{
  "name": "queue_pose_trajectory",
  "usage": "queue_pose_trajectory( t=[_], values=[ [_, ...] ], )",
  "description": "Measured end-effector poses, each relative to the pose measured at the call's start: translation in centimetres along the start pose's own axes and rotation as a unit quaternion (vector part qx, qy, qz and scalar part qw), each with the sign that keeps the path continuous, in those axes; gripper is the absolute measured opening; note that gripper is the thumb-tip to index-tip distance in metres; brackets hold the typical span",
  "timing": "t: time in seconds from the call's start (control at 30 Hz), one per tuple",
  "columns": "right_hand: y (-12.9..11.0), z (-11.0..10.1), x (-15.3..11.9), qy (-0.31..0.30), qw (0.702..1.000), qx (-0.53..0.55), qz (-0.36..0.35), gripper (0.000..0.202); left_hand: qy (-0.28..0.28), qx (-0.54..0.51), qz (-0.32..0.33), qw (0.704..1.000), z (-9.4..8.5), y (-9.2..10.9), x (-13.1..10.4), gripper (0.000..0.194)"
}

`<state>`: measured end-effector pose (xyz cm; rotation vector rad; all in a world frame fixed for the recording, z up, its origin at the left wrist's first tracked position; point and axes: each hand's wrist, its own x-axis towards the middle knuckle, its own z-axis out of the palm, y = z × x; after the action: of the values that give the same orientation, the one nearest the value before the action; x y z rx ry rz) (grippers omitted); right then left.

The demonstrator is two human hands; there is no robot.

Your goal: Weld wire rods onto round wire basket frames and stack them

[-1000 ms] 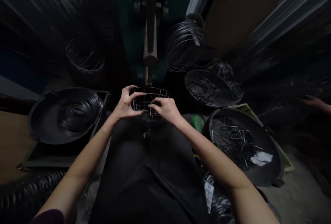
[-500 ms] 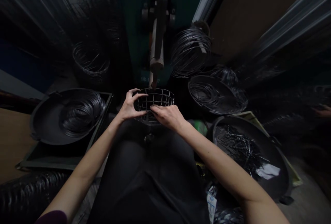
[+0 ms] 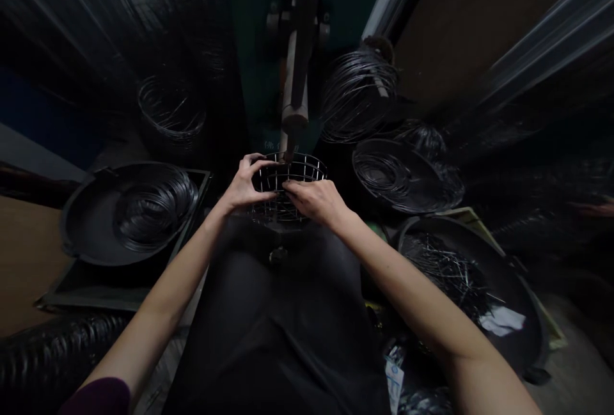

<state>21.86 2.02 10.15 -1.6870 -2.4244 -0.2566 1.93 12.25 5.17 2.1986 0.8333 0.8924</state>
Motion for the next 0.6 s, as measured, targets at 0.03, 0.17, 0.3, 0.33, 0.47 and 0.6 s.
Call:
queue_pose_trajectory(
  t=[0.03, 0.17, 0.3, 0.33, 0.47, 0.6],
  values=[
    [0.0, 0.0, 0.1, -0.005, 1.0, 0.002, 0.003, 0.029, -0.007, 0.004, -0.003, 1.0, -0.1, 0.0, 0.1, 0.068],
    [-0.1, 0.0, -0.4, 0.006, 0.999, 0.029, 0.021, 0.031, -0.005, 0.013, -0.009, 1.0, -0.3, 0.1, 0.2, 0.068],
    [-0.2, 0.6, -1.2, 0.053, 0.995, 0.045, 0.075, 0.025, 0.013, 0.006, -0.02, 1.0, -0.3, 0.2, 0.5, 0.067],
    [-0.1, 0.8, -1.2, 0.068, 0.993, 0.044, 0.09, 0.022, 0.014, 0.006, -0.025, 1.0, -0.3, 0.2, 0.7, 0.067],
    [0.9, 1.5, -0.2, 0.114, 0.985, 0.058, 0.118, 0.014, 0.021, 0.006, -0.037, 0.999, -0.4, -0.3, 2.0, 0.069],
    [1.6, 1.9, 0.6, 0.128, 0.979, 0.092, 0.131, 0.011, 0.016, 0.007, -0.038, 0.999, -0.5, -0.8, 2.8, 0.068]
  ],
)
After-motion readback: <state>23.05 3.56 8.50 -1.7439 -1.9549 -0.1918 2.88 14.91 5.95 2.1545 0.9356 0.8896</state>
